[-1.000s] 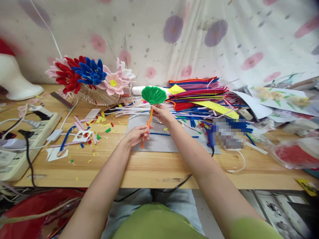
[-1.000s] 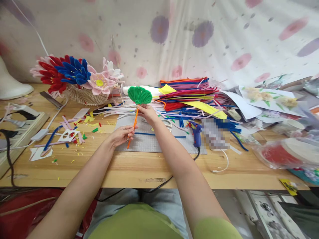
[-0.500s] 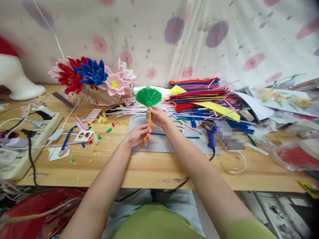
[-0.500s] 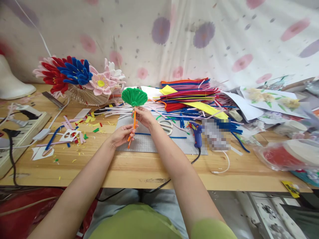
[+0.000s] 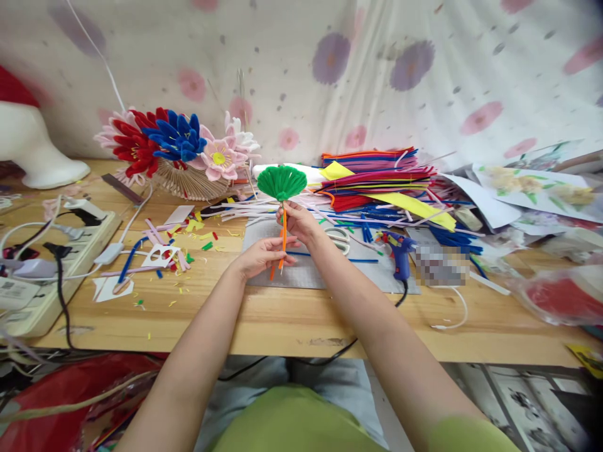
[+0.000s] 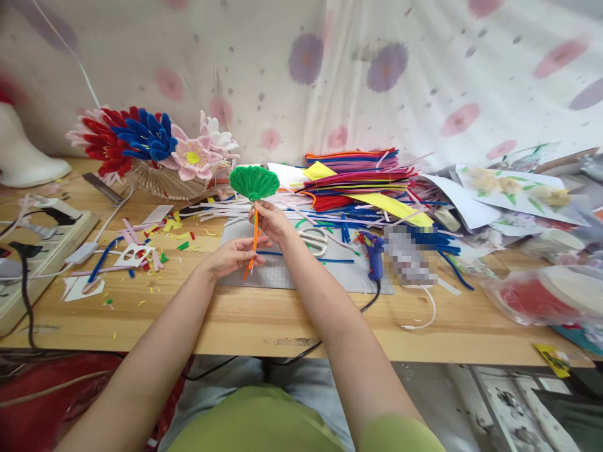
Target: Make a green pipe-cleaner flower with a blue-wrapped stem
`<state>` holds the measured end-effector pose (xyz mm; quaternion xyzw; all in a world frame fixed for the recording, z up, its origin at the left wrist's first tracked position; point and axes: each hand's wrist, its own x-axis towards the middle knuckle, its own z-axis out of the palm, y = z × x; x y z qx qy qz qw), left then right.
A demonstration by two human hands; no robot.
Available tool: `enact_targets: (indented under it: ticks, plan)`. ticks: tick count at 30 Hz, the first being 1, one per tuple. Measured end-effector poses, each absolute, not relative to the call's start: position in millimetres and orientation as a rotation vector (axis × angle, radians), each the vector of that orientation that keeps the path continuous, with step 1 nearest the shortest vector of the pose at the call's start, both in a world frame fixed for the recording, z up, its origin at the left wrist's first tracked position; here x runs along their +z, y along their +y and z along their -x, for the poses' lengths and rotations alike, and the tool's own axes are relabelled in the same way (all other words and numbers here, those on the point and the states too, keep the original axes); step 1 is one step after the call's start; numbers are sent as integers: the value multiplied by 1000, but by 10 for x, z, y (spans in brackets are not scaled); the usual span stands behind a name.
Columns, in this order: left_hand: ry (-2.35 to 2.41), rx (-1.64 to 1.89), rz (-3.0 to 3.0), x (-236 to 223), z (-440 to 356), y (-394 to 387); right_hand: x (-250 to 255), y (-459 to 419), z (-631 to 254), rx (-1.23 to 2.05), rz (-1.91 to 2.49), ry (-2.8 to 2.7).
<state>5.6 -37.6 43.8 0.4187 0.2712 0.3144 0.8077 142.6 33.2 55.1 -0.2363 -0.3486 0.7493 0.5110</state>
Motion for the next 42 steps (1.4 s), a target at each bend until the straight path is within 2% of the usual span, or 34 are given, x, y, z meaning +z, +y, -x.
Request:
enact_targets:
  ticks: [15,24,33,37,42]
  plan:
    - [618,940,-385,461,-149,-272,408,180,-1293,1980,460,-918]
    - [618,863,-216,531,-119,-343,432,144,-1300,2029,471,-1021]
    - [830,1013,-474,535,-33,-251,480,196,-1460,2012,600,-1212]
    - [914,1131,-514,532,76,-200,479,176,-1671,1749,884,-1391]
    - [988,1238,-550,520,77,-186,344,54,-1637,982,1467,-1885]
